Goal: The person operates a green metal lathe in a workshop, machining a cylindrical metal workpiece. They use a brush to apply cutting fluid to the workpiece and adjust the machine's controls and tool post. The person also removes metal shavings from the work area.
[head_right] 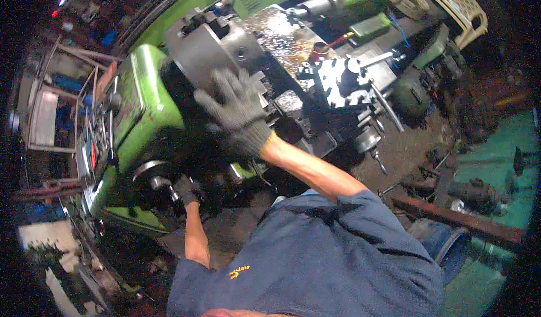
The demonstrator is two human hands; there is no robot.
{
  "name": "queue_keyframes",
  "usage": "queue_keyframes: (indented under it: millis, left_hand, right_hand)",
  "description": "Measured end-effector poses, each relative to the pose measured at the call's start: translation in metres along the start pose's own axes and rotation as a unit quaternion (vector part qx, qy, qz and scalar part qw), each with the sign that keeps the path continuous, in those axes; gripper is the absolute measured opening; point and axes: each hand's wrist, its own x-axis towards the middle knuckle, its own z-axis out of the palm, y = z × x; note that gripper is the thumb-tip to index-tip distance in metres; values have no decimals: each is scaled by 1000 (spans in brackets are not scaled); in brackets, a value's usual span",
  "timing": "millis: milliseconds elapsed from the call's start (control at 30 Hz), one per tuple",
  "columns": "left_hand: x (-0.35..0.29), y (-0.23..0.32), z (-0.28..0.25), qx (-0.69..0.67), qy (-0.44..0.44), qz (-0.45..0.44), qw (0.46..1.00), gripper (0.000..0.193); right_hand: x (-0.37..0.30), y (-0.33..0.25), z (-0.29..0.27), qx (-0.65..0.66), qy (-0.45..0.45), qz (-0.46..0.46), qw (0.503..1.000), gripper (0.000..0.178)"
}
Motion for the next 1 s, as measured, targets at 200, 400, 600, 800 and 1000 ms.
queue_keyframes:
  millis: [200,400,600,800,1000]
  left_hand:
    - [1,35,-33,-67,-121,-20,990,32]
    - [-46,47,-39,-82,-113,57,989,43]
    - [-30,115,-144,-193,-80,112,972,31]
    - [78,197,-402,-489,36,52,870,19]
    - [186,264,-437,-196,229,354,885,45]
  right_hand:
    - [-108,31,-135,86,-92,159,979,53]
    - [-189,132,-238,-129,28,252,959,43]
    - [-226,226,-251,-200,-184,446,853,51]
    - [-225,259,-229,-127,-319,514,786,39]
    - [-244,268,-228,-12,-240,552,798,38]
